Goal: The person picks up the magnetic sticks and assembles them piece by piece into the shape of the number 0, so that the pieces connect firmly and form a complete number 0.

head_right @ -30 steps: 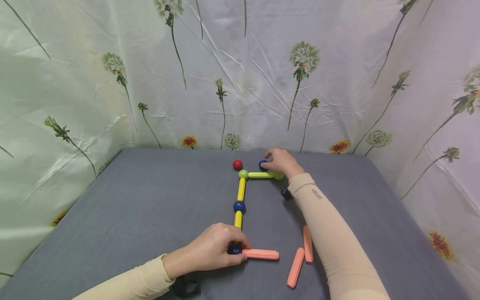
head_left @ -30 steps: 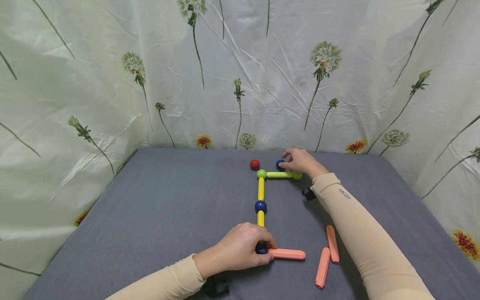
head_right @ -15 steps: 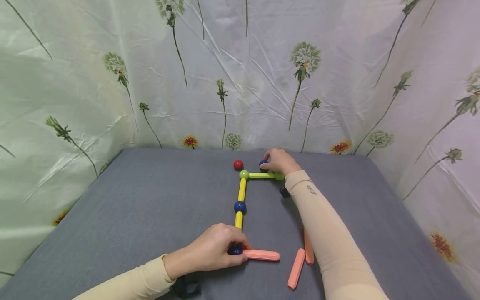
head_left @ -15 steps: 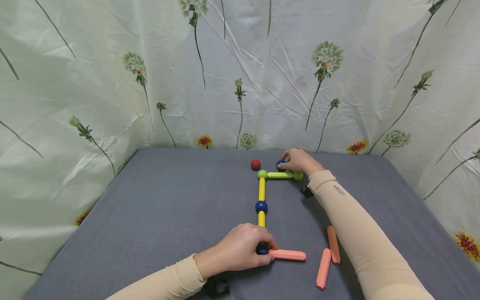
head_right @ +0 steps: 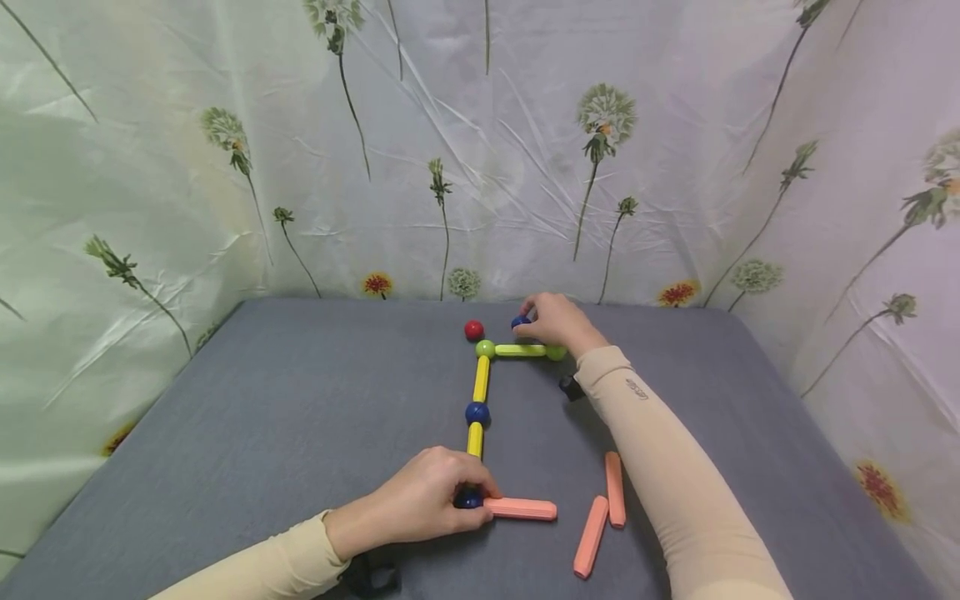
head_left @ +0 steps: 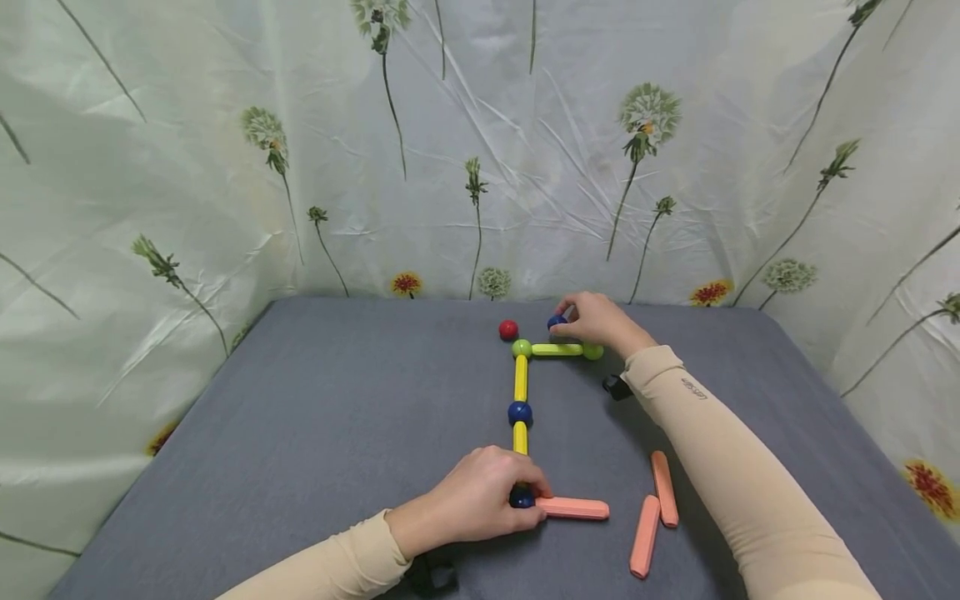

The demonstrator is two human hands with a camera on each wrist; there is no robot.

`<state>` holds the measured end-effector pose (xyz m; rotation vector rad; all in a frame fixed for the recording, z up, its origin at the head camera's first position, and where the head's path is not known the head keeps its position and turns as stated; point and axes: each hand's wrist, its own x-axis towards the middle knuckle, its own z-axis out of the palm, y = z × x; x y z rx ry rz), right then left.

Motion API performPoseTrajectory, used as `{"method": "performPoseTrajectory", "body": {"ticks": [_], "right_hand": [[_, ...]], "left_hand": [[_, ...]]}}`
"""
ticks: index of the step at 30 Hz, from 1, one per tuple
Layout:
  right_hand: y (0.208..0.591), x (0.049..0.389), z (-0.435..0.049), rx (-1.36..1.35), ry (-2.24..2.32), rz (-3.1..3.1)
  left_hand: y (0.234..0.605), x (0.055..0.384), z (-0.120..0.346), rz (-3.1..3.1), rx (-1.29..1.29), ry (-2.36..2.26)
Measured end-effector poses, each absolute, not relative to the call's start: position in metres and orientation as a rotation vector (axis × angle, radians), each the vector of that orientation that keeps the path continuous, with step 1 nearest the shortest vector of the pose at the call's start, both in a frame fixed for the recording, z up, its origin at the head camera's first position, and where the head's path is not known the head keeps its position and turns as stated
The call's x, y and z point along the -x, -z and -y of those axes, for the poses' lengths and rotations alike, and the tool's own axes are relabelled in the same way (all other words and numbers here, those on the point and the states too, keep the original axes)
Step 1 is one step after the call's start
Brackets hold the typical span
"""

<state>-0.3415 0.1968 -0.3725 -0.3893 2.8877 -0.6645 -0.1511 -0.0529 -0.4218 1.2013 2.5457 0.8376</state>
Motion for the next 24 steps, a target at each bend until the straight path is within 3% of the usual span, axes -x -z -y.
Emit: {"method": "performPoseTrajectory", "body": {"ticks": [12,24], "right_hand": [[0.361,0.31,-0.222,0.535,0.744,-2.861],[0.357,0.254,-0.248,0.669,0.77,-2.673]], "left_hand": [[0.42,0.152,0.052,-2.55,-1.153,-0.854],[0.42,0.153,0.051,-2.548,-1.154,-0.841]]}}
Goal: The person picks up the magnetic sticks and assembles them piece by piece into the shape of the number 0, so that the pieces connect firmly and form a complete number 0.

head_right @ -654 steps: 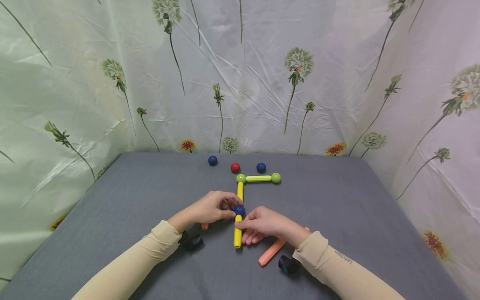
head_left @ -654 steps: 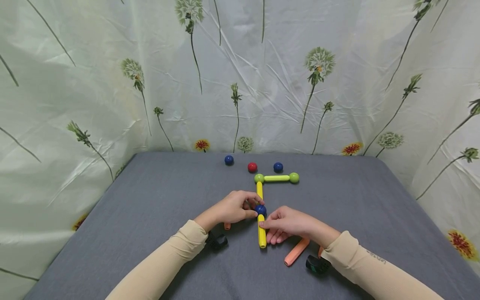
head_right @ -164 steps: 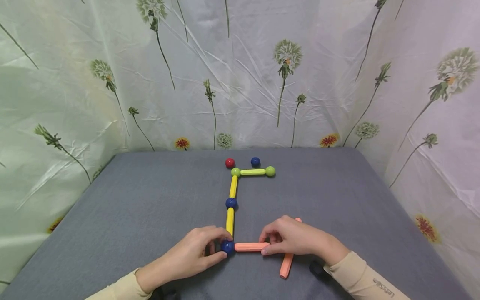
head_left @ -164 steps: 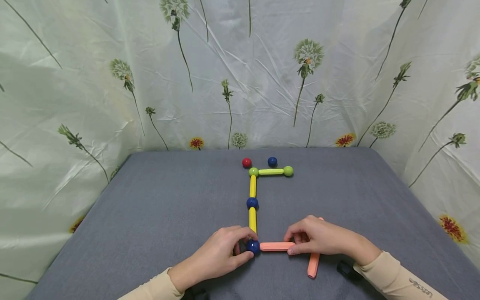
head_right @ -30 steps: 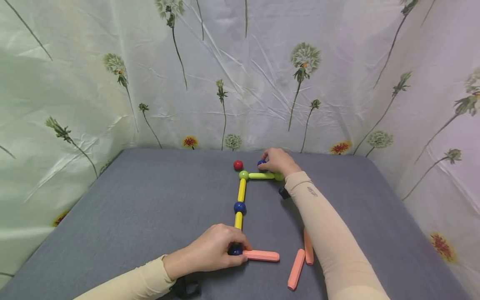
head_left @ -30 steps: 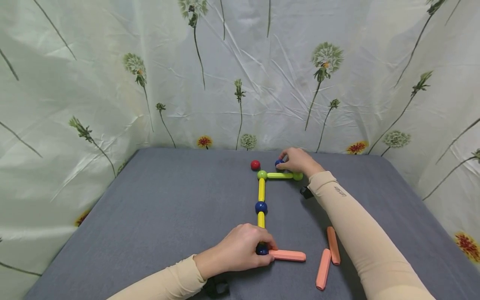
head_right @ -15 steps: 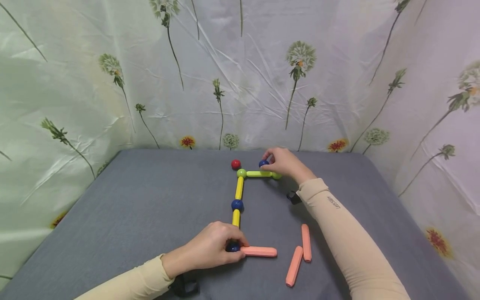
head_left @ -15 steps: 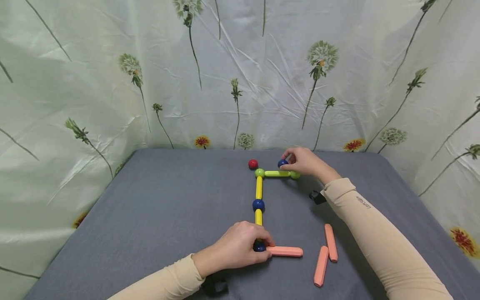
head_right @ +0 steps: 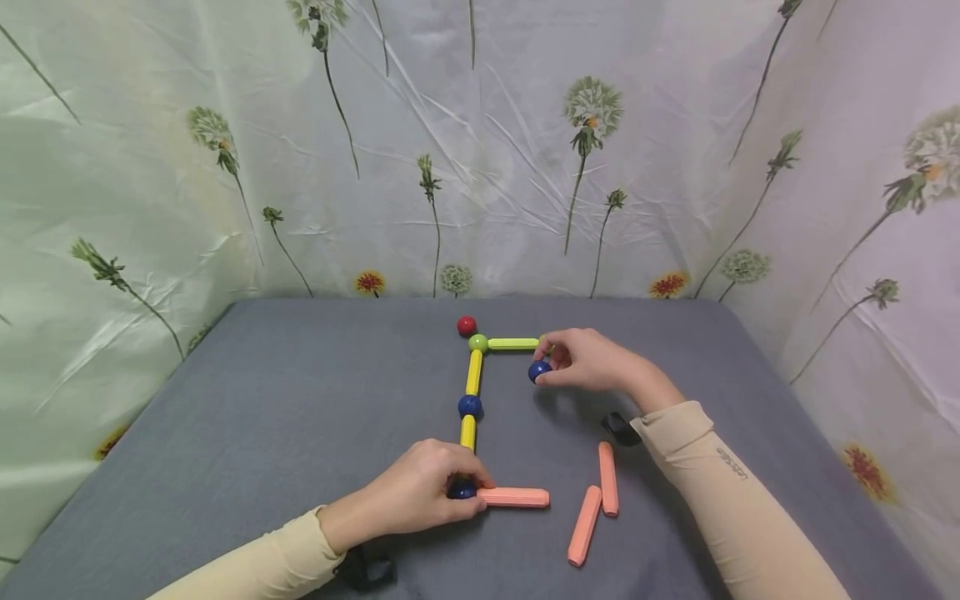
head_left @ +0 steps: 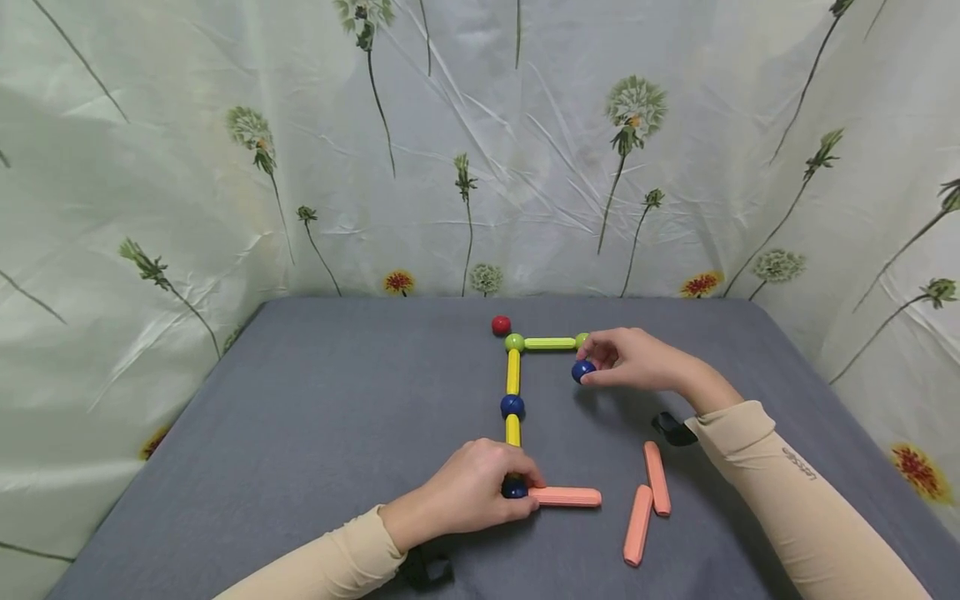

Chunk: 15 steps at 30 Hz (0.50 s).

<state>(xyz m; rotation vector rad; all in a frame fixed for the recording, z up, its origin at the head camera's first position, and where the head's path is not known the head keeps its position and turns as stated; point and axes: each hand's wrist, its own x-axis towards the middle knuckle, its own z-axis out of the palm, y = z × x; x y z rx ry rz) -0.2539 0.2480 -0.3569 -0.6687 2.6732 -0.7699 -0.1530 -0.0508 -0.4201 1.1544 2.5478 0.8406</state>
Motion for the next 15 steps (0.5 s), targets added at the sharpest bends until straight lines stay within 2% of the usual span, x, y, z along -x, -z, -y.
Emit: {"method": "performPoseTrajectory", "body": {"ticks": [15], "right_hand": [[0.366,0.19,-0.256,0.741,0.757,-2.505]], "left_hand": [[0.42,0.152,0.05,-2.564,-1.182,-0.85]]}}
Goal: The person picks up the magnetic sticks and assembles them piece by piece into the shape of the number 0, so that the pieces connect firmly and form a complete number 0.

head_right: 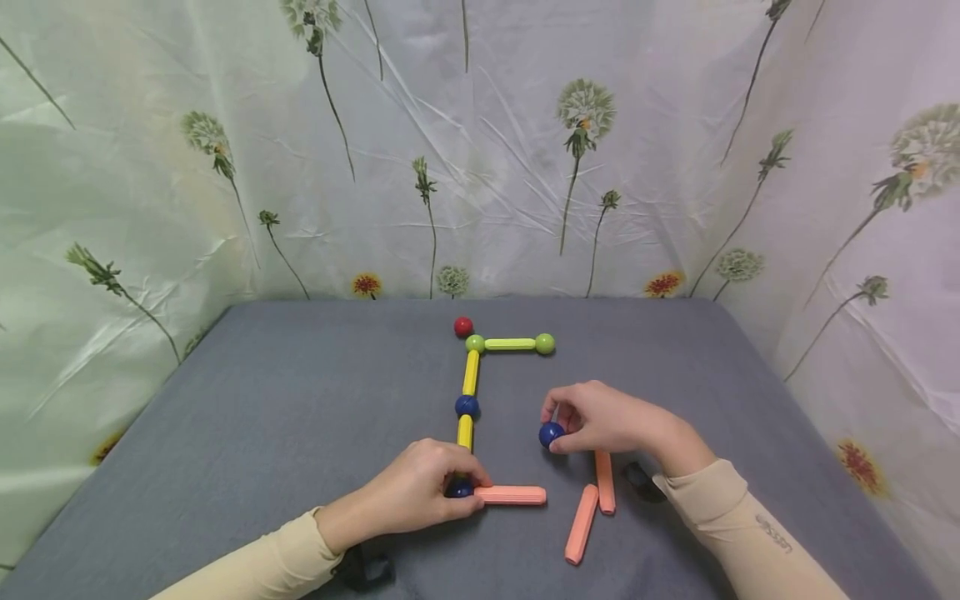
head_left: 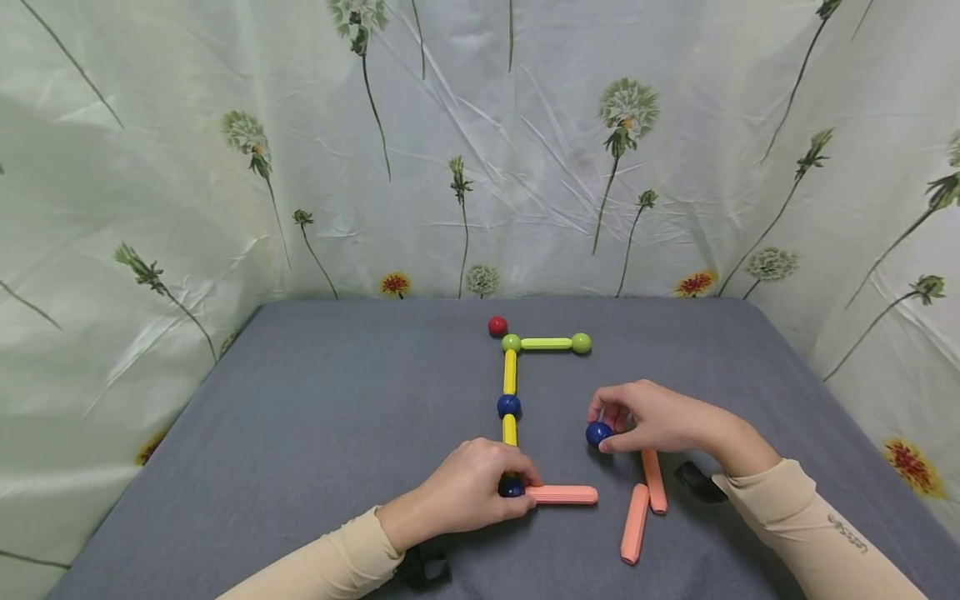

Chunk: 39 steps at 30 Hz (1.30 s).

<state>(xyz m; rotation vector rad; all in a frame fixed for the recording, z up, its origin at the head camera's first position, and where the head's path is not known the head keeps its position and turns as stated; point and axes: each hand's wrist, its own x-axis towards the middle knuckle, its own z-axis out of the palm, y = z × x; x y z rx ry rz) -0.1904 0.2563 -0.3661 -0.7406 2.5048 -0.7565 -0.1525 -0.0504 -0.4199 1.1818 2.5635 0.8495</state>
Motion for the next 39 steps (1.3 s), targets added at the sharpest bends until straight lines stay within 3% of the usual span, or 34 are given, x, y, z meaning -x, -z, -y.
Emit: {"method": "performPoseTrajectory", "body": {"ticks": [39], "right_hand": [[0.387,0.161,-0.254,0.718,0.894,-2.323]], "left_hand": [[0.422,0.151,0.049,-2.584,-1.191,-0.86]]}}
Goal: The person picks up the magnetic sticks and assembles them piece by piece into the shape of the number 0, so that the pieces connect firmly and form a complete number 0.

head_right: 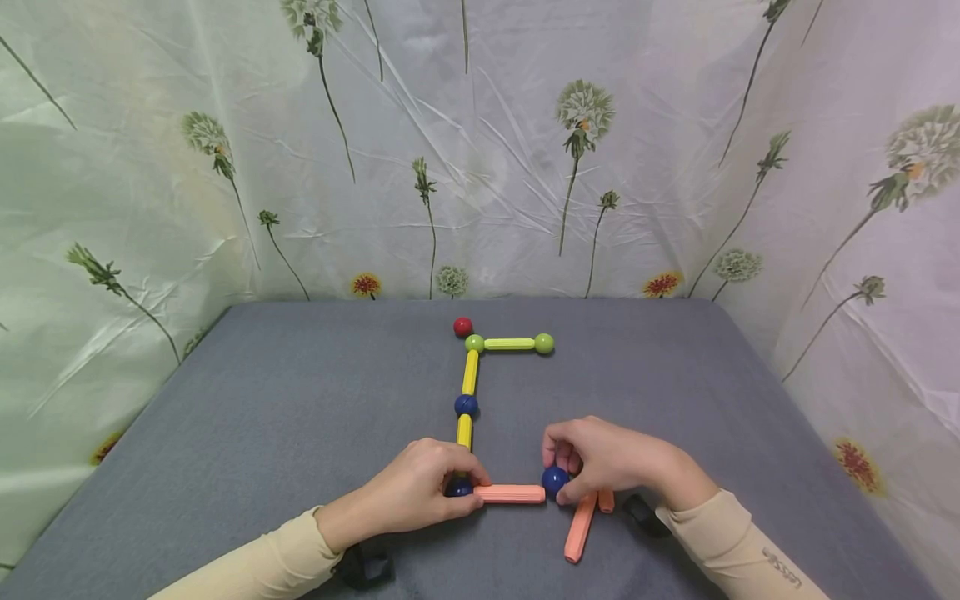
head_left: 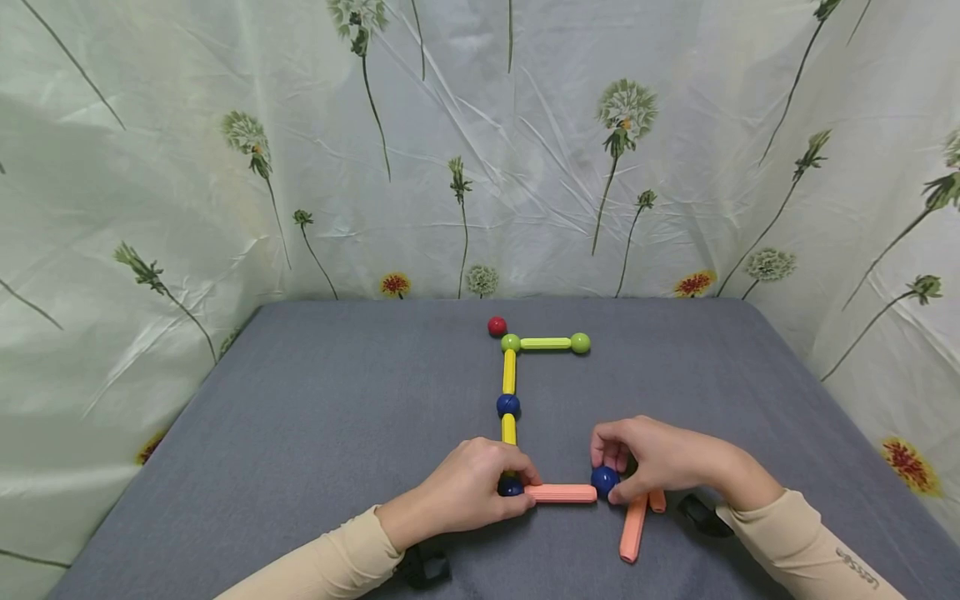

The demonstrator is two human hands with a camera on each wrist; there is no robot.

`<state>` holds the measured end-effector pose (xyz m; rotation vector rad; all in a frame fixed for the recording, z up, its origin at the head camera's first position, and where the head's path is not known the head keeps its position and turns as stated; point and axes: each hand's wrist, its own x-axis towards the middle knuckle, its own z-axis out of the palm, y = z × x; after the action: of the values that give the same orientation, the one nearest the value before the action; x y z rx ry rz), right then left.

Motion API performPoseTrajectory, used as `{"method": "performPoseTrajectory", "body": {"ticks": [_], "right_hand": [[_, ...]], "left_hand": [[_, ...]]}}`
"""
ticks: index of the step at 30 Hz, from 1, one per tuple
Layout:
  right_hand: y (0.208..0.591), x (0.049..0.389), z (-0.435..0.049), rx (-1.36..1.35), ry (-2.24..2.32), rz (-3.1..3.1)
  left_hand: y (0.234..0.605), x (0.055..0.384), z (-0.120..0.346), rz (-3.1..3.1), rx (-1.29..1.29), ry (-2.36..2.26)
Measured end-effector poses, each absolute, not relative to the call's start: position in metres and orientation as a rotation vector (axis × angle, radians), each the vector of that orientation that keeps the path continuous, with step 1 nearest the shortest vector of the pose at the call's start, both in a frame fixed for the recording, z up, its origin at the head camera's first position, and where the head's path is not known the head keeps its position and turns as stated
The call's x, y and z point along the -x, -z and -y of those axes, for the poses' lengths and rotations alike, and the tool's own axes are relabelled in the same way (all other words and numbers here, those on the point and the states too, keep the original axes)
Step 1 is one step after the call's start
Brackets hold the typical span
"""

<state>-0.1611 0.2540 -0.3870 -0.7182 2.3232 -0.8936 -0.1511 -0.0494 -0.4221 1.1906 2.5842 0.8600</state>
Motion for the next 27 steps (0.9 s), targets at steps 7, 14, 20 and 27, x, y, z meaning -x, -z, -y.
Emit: {"method": "performPoseTrajectory", "body": {"ticks": [7,14,20,27], "right_hand": [[0.387,0.16,-0.255,0.739,0.889,-2.325],[0.388,0.158,-0.256,0.735,0.887,-2.319],[0.389,0.155,-0.257,0.743,0.901,-2.312],[0.381,0.147,-0.26,0.741,0.927,-2.356]], "left_hand": [[0.422,0.151,0.05,-2.584,-1.196,-0.866],[0.421,0.151,0.05,-2.579,-1.179,-0.879],[0.421,0.151,0.049,-2.59,-1.164,-0.862],[0.422,0.151,0.049,-2.589,-1.171,-0.858]]}}
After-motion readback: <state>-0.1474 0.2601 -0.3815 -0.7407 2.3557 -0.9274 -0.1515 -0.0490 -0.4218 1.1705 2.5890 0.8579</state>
